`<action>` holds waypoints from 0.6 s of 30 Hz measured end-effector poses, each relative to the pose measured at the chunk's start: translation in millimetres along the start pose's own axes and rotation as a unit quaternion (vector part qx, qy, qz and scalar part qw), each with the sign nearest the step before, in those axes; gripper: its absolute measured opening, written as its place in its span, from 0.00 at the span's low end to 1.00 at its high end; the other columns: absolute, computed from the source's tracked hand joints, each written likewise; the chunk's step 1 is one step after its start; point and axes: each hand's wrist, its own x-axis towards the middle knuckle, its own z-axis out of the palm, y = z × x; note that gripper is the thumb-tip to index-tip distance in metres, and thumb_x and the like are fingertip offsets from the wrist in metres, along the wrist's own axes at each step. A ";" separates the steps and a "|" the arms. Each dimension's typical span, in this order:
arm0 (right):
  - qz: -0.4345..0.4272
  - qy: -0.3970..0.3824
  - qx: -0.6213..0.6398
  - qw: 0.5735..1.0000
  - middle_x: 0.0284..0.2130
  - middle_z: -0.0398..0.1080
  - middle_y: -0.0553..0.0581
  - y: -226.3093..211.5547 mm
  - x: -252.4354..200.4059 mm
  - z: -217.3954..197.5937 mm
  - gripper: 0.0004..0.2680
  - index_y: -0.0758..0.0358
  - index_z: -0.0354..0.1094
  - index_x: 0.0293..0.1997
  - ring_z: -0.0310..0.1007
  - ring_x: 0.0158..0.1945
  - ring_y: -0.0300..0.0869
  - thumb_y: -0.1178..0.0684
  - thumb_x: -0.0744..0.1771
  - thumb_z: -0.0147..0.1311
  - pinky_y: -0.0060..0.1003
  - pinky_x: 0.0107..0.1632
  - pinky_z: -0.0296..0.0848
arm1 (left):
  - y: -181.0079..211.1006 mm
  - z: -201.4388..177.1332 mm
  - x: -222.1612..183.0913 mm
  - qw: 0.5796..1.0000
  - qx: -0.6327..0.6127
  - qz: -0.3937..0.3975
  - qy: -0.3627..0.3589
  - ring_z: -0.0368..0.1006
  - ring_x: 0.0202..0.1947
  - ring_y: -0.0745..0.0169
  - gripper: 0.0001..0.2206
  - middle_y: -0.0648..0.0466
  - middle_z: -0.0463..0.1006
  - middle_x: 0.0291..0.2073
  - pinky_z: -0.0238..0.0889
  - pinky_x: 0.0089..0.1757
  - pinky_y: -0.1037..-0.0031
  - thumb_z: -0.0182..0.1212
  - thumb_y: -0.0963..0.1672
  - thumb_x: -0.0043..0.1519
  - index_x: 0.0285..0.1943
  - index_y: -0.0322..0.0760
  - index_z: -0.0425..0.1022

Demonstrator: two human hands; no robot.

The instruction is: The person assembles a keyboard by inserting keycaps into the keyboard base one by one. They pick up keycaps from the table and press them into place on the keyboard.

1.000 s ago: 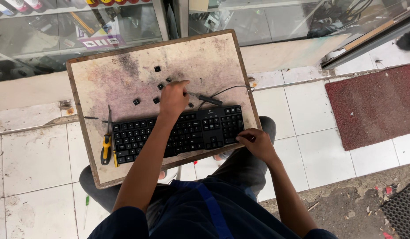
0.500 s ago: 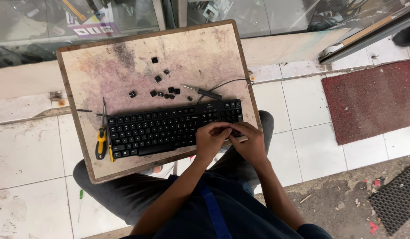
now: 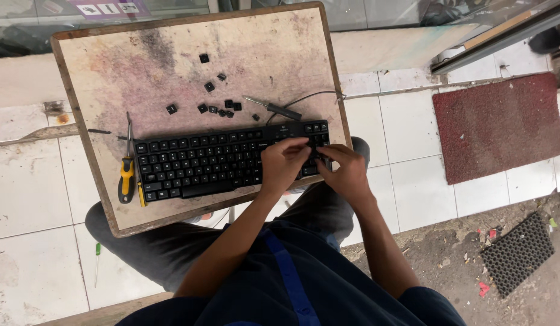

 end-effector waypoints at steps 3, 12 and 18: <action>-0.024 -0.091 0.001 0.996 0.42 0.76 0.66 -0.2 -0.6 -0.1 0.08 0.68 0.79 0.50 0.80 0.48 0.61 0.65 0.66 0.64 0.55 0.43 0.86 | 14.8 -20.8 8.7 0.992 0.085 0.087 0.042 0.84 0.43 0.46 0.09 0.44 0.85 0.39 0.82 0.42 0.64 0.68 0.38 0.64 0.51 0.40 0.87; 0.005 -0.173 -0.005 0.985 0.37 0.75 0.62 11.9 6.8 24.1 0.08 0.68 0.80 0.47 0.80 0.43 0.56 0.65 0.65 0.65 0.49 0.42 0.85 | -3.7 -35.4 3.2 0.966 0.173 0.190 -0.011 0.79 0.47 0.46 0.08 0.47 0.80 0.40 0.82 0.41 0.60 0.62 0.38 0.69 0.54 0.37 0.84; 0.043 -0.205 -0.016 0.978 0.31 0.78 0.60 26.7 8.3 36.4 0.05 0.64 0.83 0.41 0.81 0.35 0.51 0.64 0.64 0.66 0.41 0.36 0.84 | -10.5 -35.0 2.9 0.961 0.180 0.211 -0.007 0.78 0.47 0.49 0.08 0.50 0.80 0.39 0.80 0.41 0.61 0.63 0.38 0.69 0.53 0.39 0.84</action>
